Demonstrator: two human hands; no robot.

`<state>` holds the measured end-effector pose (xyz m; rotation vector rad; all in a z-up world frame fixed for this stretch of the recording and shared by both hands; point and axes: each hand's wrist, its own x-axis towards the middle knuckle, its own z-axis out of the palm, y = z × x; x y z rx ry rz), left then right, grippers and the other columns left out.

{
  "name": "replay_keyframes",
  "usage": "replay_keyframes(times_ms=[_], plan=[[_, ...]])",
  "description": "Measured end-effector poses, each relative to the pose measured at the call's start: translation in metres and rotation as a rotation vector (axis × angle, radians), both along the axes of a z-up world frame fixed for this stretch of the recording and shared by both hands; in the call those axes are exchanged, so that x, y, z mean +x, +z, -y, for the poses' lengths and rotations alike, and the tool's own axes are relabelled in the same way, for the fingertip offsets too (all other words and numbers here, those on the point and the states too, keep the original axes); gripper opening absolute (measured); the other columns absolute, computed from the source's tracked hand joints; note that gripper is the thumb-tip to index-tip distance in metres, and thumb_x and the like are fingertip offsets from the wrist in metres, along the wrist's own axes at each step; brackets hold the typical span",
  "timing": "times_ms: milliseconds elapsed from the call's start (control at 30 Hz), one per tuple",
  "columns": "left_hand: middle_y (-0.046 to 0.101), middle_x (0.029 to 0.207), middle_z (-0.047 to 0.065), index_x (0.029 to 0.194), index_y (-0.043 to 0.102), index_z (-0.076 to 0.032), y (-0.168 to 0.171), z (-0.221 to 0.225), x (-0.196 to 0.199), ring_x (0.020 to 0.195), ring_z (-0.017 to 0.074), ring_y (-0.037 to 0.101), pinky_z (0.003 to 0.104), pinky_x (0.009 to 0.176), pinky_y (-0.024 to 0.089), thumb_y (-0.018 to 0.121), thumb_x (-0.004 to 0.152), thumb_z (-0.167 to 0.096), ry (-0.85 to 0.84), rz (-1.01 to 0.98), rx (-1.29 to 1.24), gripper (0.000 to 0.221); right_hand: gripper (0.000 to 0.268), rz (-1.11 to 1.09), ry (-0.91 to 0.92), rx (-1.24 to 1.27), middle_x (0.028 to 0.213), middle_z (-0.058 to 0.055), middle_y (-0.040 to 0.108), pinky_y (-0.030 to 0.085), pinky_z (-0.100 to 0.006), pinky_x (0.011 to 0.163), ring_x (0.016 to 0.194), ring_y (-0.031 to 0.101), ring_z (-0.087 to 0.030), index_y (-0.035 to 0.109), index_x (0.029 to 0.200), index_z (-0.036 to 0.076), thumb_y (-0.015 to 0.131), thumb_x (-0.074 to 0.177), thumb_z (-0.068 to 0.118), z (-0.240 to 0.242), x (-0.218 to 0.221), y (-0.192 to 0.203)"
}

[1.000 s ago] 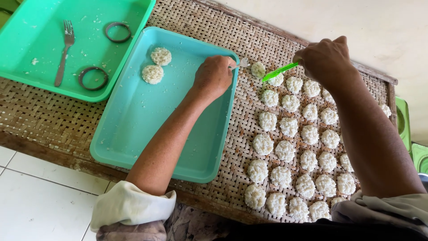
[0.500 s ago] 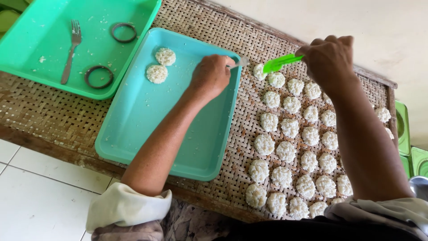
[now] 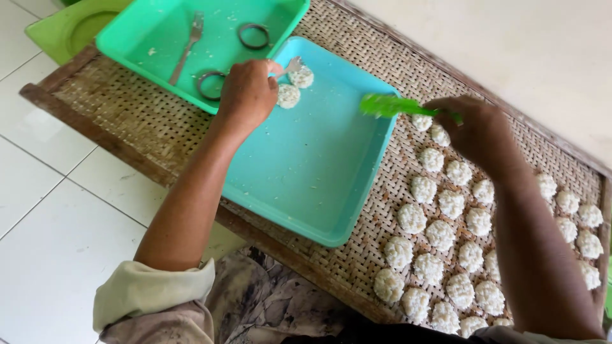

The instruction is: Arranging small white food patties onto a woven drying rack using a fork and spatula.

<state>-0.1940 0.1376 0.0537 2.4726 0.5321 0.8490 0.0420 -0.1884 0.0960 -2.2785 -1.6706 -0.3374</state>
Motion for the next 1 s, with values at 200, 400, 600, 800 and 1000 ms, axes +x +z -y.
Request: replay_keyframes(times_ms=[200, 400, 600, 800, 1000], plan=[[0.069, 0.105, 0.021, 0.127, 0.071, -0.013, -0.035, -0.009, -0.03, 0.1, 0.0449, 0.07, 0.057, 0.084, 0.059, 0.053, 0.097, -0.011, 0.159, -0.224, -0.113, 0.035, 0.027, -0.083, -0.079, -0.056, 0.096, -0.018, 0.073, 0.056, -0.037, 0.066, 0.072, 0.071, -0.028, 0.075, 0.122, 0.012, 0.066, 0.098, 0.004, -0.067, -0.045, -0.037], [0.062, 0.093, 0.008, 0.123, 0.069, -0.019, -0.072, -0.007, -0.04, 0.092, 0.0345, 0.068, 0.046, 0.073, 0.06, 0.064, 0.095, -0.009, 0.291, -0.039, 0.15, 0.03, 0.024, -0.078, -0.174, -0.201, 0.098, -0.015, 0.073, 0.057, -0.038, 0.061, 0.07, 0.071, -0.027, 0.075, 0.12, 0.016, 0.067, 0.098, 0.012, -0.1, -0.067, -0.04], [0.062, 0.093, 0.007, 0.126, 0.067, -0.017, -0.107, -0.027, -0.024, 0.093, 0.0312, 0.066, 0.046, 0.071, 0.059, 0.066, 0.094, -0.005, 0.309, 0.08, 0.129, 0.034, 0.025, -0.015, -0.217, -0.321, 0.099, -0.014, 0.074, 0.057, -0.032, 0.059, 0.069, 0.072, -0.024, 0.075, 0.121, 0.018, 0.065, 0.099, 0.014, -0.122, -0.075, -0.035], [0.058, 0.092, 0.004, 0.127, 0.066, -0.019, -0.086, -0.011, -0.036, 0.09, 0.0262, 0.063, 0.042, 0.071, 0.057, 0.068, 0.095, -0.004, 0.338, 0.084, 0.154, 0.036, 0.024, -0.005, -0.245, -0.429, 0.099, -0.016, 0.073, 0.059, -0.035, 0.062, 0.074, 0.072, -0.028, 0.074, 0.121, 0.014, 0.061, 0.101, 0.014, -0.137, -0.084, -0.027], [0.054, 0.093, 0.005, 0.128, 0.062, -0.016, -0.089, -0.003, -0.044, 0.089, 0.0275, 0.059, 0.042, 0.072, 0.054, 0.066, 0.095, -0.003, 0.302, 0.11, 0.154, 0.036, 0.023, 0.015, -0.232, -0.468, 0.099, -0.014, 0.073, 0.059, -0.036, 0.066, 0.079, 0.073, -0.028, 0.074, 0.119, 0.016, 0.061, 0.101, 0.016, -0.158, -0.087, -0.035]])
